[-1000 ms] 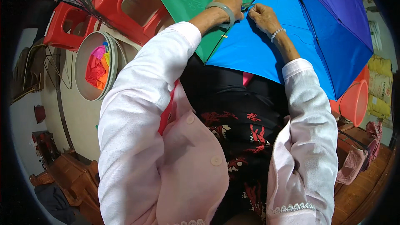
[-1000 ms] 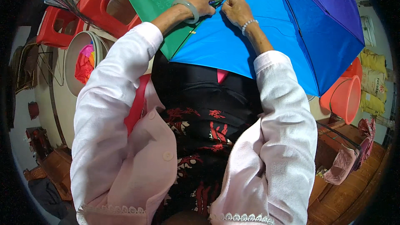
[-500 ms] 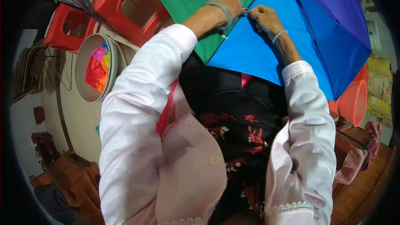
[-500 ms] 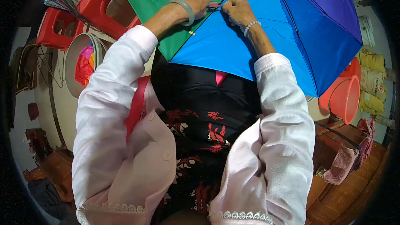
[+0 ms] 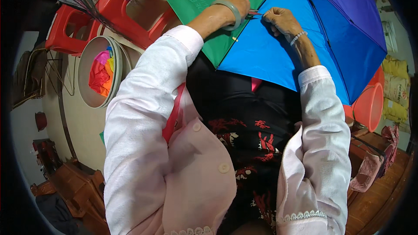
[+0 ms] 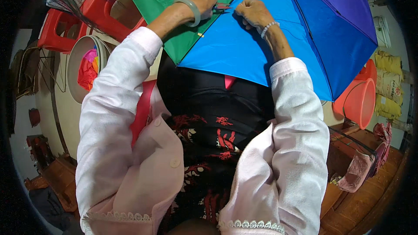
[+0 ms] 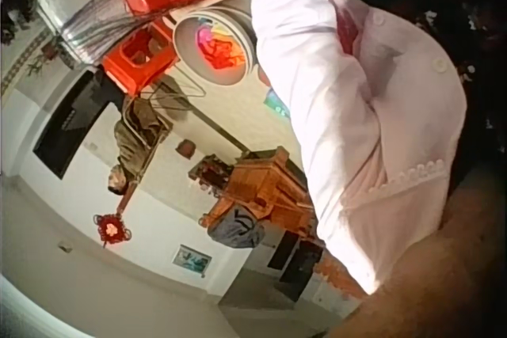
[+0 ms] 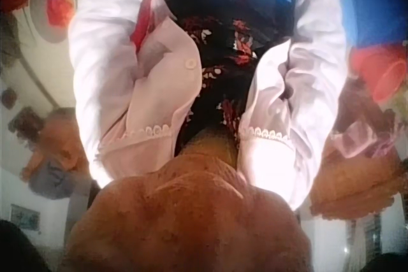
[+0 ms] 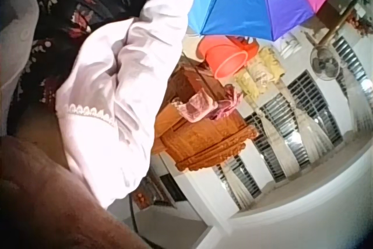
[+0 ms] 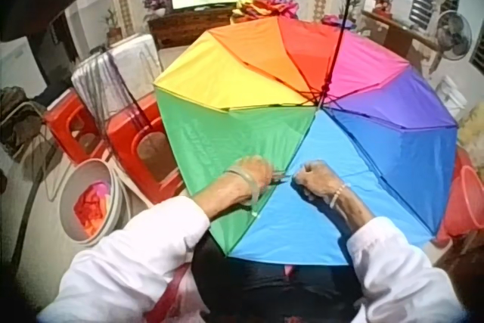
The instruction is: Repairing a multi-colored umbrella by sewing the fabric to the metal frame ribs using a needle and thread.
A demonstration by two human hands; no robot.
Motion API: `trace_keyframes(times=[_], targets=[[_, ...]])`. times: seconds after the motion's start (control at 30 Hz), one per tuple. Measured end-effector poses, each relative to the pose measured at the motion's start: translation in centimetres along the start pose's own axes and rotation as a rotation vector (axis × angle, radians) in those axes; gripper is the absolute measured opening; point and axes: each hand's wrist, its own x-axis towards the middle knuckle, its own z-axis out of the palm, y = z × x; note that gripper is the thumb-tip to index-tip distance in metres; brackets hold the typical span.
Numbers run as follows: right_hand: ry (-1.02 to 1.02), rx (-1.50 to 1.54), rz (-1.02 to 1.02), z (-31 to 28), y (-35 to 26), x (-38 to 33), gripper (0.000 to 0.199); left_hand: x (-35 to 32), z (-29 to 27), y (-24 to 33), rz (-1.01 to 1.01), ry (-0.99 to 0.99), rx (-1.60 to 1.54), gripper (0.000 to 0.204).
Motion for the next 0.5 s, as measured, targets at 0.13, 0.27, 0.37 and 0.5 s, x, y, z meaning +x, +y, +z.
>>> trace_keyframes(times=[0.13, 0.27, 0.37, 0.5], targets=[[-0.017, 0.055, 0.01, 0.0, 0.0, -0.1, 0.013, 0.6, 0.4, -0.4, 0.022, -0.087, -0.091, 0.017], [-0.005, 0.102, -0.026, -0.3, 0.4, -0.2, 0.011, 0.1, -0.3, 0.4, 0.027, -0.024, -0.001, 0.017], [-0.016, 0.077, -0.023, -0.3, 0.2, -0.3, 0.011, 0.3, -0.1, 1.1, -0.015, 0.008, 0.086, 0.018], [-0.025, 0.054, -0.046, -0.1, 0.0, -0.5, 0.012, 0.1, 0.2, 1.2, 0.02, 0.089, 0.041, 0.018]])
